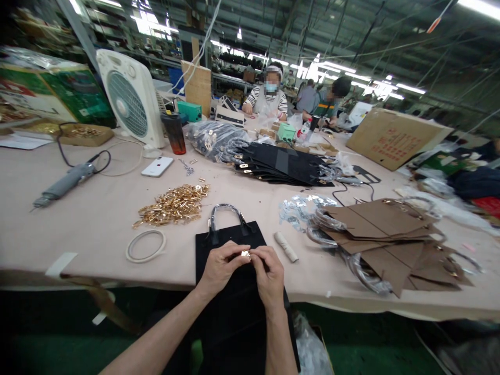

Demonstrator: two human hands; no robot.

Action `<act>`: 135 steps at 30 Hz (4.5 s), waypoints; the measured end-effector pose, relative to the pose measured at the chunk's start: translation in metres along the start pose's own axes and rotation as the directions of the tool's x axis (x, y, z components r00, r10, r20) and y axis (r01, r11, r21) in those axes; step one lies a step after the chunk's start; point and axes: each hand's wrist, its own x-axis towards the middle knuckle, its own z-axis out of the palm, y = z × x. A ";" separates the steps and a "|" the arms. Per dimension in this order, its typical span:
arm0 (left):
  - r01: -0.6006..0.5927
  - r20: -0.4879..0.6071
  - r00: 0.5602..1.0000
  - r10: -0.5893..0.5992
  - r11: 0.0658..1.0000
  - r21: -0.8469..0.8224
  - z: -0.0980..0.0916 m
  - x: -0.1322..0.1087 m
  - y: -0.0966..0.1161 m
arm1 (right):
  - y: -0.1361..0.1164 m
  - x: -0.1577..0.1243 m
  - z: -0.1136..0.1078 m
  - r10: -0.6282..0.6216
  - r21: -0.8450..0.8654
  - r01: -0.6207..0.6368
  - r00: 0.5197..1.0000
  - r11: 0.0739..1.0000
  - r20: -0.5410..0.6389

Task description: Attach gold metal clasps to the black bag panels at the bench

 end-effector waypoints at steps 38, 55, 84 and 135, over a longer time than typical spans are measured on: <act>0.450 0.188 0.878 -0.440 0.628 -0.635 -0.006 0.017 0.000 | -0.002 -0.005 0.026 0.217 0.122 -0.218 0.976 0.968 0.019; 0.199 0.243 0.957 -0.159 0.968 -0.152 -0.006 0.005 0.006 | -0.003 -0.011 0.029 0.206 0.159 -0.176 0.958 0.971 -0.199; 0.340 -0.501 0.852 -0.151 0.887 0.312 -0.076 -0.019 0.014 | 0.014 0.048 0.020 0.260 0.029 -0.278 0.924 0.960 0.281; 0.582 0.347 0.710 -0.613 0.232 -0.780 -0.059 0.002 0.017 | 0.009 0.073 0.015 -0.118 -0.182 0.245 0.846 0.952 0.520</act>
